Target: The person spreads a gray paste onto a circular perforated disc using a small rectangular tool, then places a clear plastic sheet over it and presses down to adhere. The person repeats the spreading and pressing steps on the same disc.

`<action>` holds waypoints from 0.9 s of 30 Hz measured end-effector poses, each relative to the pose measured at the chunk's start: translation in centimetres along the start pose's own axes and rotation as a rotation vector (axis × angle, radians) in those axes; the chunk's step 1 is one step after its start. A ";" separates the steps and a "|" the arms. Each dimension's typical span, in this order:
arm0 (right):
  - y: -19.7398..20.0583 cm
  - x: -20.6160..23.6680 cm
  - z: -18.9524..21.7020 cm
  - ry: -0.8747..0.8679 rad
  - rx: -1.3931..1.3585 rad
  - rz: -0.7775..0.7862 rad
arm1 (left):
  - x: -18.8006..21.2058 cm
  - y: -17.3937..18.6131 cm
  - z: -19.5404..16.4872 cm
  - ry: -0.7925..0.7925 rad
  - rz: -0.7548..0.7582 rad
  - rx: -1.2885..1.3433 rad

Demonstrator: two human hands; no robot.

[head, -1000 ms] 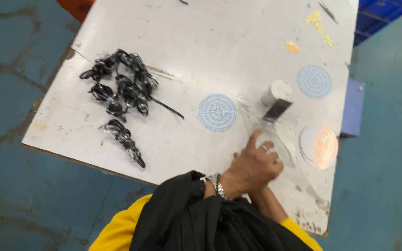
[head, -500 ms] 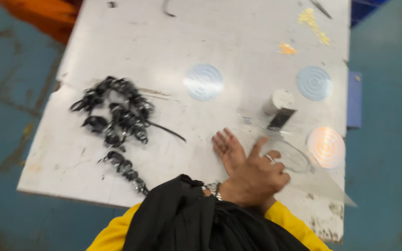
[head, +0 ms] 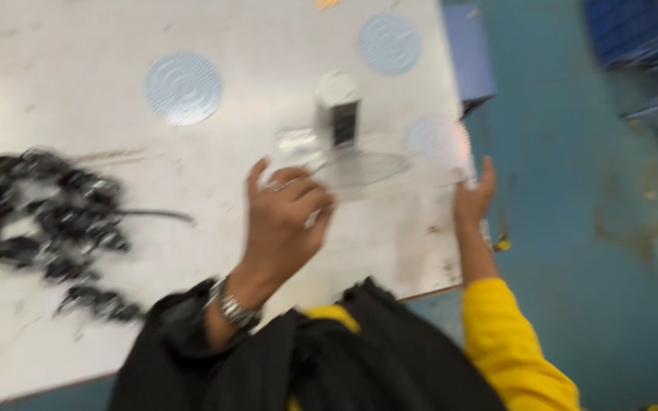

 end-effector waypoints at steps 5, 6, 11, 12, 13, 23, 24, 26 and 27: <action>-0.8 -6.4 2.9 -0.321 0.160 0.295 | 0.9 0.4 0.0 0.079 -0.025 -0.081; -0.7 -7.0 3.0 -0.304 0.174 0.326 | 1.2 0.4 0.0 0.099 -0.030 -0.094; -0.6 -8.9 1.2 -0.321 -0.305 0.379 | 2.7 0.2 -0.3 0.195 -0.027 -0.147; -0.5 -9.1 0.8 -0.307 -0.387 0.421 | 2.9 0.1 -0.3 0.207 -0.026 -0.154; -0.3 -9.2 0.5 -0.292 -0.469 0.463 | 3.1 -0.1 -0.4 0.216 -0.029 -0.164; -1.1 -10.6 3.6 -0.227 -0.420 0.535 | 3.6 -1.3 -1.2 0.300 -0.069 -0.221; -1.3 -11.0 3.5 -0.226 -0.332 0.550 | 3.6 -1.4 -1.3 0.308 -0.076 -0.228; -2.0 -11.7 3.0 -0.225 -0.297 0.578 | 3.8 -1.6 -1.6 0.319 -0.097 -0.242; -2.0 -12.3 2.6 -0.229 -0.350 0.589 | 3.9 -1.5 -1.8 0.324 -0.106 -0.250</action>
Point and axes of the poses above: each hand's wrist, its own x-axis away from the middle knuckle, its own y-axis out of the back of the hand, z = x × y, the point moved 1 cm from there along -x, towards the middle knuckle, and after that the axes turned 11 degrees about z, right-handed, at the moved point
